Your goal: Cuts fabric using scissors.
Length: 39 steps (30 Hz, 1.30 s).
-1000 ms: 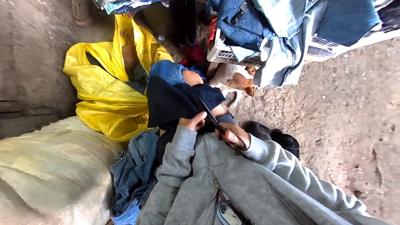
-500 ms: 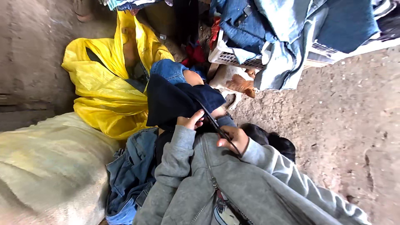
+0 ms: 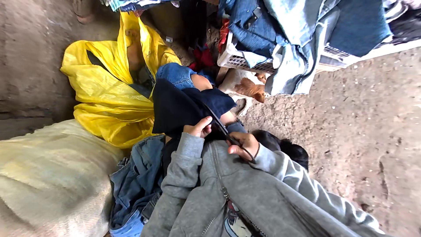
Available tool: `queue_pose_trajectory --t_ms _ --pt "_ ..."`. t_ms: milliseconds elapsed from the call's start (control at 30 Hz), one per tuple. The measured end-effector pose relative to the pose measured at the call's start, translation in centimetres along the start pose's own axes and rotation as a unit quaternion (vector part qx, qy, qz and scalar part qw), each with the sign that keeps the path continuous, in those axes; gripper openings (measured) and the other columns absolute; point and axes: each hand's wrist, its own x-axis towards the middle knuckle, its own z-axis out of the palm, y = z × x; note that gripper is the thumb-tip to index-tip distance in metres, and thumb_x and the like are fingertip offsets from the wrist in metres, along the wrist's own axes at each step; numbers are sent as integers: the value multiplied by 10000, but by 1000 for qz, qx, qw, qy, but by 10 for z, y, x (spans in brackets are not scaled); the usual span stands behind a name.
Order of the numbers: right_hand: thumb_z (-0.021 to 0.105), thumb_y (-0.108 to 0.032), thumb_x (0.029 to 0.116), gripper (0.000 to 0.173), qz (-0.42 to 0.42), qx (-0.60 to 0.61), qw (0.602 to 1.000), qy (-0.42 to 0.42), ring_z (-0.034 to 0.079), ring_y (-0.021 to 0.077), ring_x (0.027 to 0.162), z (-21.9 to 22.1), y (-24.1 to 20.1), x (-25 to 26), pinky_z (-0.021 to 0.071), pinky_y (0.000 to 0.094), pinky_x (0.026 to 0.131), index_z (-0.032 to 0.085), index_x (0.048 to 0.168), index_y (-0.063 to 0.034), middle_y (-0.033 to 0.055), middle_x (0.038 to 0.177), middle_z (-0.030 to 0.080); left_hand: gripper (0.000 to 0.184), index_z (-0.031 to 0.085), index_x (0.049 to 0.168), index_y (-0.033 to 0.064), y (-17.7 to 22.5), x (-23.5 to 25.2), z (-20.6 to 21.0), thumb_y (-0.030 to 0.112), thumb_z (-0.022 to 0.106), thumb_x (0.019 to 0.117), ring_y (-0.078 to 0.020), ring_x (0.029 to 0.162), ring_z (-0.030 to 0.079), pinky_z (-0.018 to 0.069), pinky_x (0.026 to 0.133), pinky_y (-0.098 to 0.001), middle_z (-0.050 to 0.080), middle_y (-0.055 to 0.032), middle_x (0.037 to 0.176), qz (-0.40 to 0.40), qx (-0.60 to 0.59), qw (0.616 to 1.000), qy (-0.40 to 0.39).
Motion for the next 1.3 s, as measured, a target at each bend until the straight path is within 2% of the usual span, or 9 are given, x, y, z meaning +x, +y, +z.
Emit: queue_pose_trajectory --t_ms 100,233,300,433,633,733,800,967,1300 --pt "751 -554 806 601 -8 -28 1000 -11 426 -64 578 -2 1 -4 356 141 535 654 913 29 -76 684 542 227 584 770 50 2 -3 1 -76 601 957 -48 475 594 538 516 -176 612 9 561 -14 5 1000 -1" --pt "600 -870 708 834 31 64 996 -57 404 -76 503 -5 -4 6 349 130 472 623 927 -65 -148 637 473 191 596 802 40 -1 -5 1 -88 613 942 -49 507 611 548 551 -181 635 6 594 -8 40 999 -29" --pt "580 -923 667 839 26 92 993 -66 391 -77 463 -4 -5 12 342 128 436 601 892 -115 -167 597 443 202 597 798 48 -1 -8 0 -102 611 934 -46 519 615 551 565 -182 643 12 605 -2 39 999 -35" --pt "681 -847 653 750 26 65 996 -54 392 -91 502 -6 -3 15 325 122 465 616 853 -127 -169 632 476 214 594 777 44 1 -8 -2 -102 613 933 -52 501 608 546 549 -181 630 8 581 -4 30 999 -16" --pt "761 -633 755 569 13 61 998 -12 387 -101 506 -3 -3 6 324 114 472 638 831 -83 -164 625 486 228 597 775 51 1 -6 -2 -101 595 944 -46 500 606 544 544 -177 629 12 582 -2 25 999 -22" --pt "711 -729 755 644 13 103 994 -42 389 -100 479 -3 -5 5 332 107 446 630 900 -107 -176 621 474 255 600 764 60 -3 -4 -2 -141 573 918 -44 491 602 542 536 -174 634 13 577 43 -14 998 -36" --pt "643 -862 694 779 26 168 980 -103 394 -81 457 -10 -2 3 334 124 423 625 974 -135 -182 599 466 249 612 795 67 -10 2 -6 -159 546 875 -37 512 593 529 546 -177 649 21 608 109 -53 991 -59" --pt "573 -881 743 773 -26 283 929 -235 482 -50 467 -21 15 3 386 128 413 634 1023 -164 -155 604 525 216 608 953 82 -12 10 -13 -80 540 828 -59 748 683 584 750 -275 706 48 790 220 -93 965 -108" --pt "558 -835 804 727 -79 335 917 -201 487 -41 475 -1 8 15 401 132 425 615 1046 -152 -148 614 523 301 683 999 110 -29 14 -14 -36 750 744 -79 823 723 616 775 -301 753 36 868 292 -103 935 -175"
